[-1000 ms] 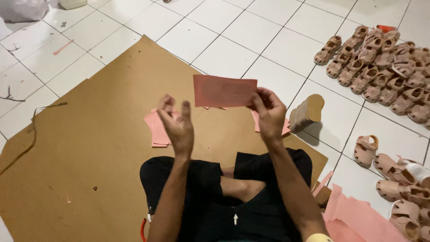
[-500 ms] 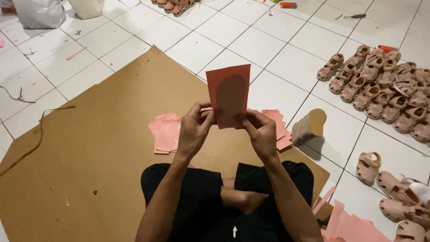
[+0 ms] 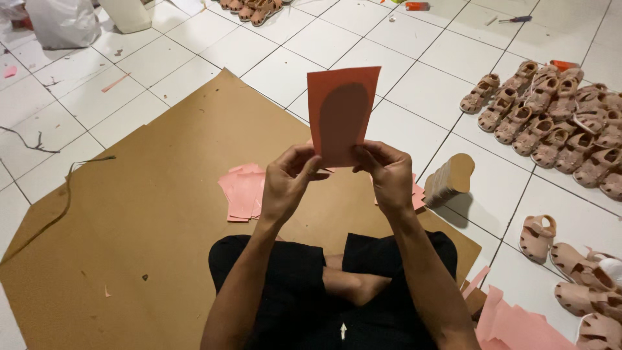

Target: The person sits on the floor of a shoe workshop and applies pink paper pieces onto cardboard foot-shaped insole blanks. They pick up a paper piece, align it over a blank, press and smooth it down with their hands, then set the covered blank onto a growing stack and reach for the next paper and blank.

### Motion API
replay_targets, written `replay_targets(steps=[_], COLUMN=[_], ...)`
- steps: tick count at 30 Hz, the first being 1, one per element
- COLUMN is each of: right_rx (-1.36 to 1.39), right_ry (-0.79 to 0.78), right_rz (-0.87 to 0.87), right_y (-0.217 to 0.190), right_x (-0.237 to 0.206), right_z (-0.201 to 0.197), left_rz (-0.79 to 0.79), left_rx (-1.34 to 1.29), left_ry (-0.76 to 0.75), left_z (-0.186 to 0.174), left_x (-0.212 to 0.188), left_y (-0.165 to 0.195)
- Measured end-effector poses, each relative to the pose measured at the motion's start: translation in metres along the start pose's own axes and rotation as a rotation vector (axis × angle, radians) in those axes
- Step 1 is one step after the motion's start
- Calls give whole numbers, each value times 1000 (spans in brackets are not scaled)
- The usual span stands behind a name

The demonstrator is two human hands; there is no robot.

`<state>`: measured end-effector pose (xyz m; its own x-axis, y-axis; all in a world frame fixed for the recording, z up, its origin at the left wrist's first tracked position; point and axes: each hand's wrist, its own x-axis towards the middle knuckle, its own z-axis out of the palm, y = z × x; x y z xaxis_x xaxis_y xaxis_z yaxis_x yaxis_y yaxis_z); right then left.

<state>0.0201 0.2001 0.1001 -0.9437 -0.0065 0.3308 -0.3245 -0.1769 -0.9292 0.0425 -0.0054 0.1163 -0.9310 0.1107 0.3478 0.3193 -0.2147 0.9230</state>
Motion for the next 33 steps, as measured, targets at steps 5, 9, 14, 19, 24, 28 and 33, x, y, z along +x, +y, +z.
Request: replay_targets(steps=[5,9,14,19,24,28,33], right_rx=[98,256,295,273,275,279,298], right_ry=[7,-69,-96,-75,-73,-93,-57], right_rz=[36,59,14,1,-2,-50,-13], right_y=[-2,-1,0,3,8,11,9], right_x=[-2,-2,0,1,0,0,-1], right_z=[1,2,0,1,2,1,1], left_rz=[17,31,34,-54,33,32,53], left_rx=[-8,-43,-110,-190,-34,-8,1], left_ry=[46,73,35,15,-3,40,29], left_z=[4,3,3,9,18,18,20], left_x=[-3,-1,1,-4,-7,-7,-8], left_y=[-7,-11,-9,-8,-14,-16,-14])
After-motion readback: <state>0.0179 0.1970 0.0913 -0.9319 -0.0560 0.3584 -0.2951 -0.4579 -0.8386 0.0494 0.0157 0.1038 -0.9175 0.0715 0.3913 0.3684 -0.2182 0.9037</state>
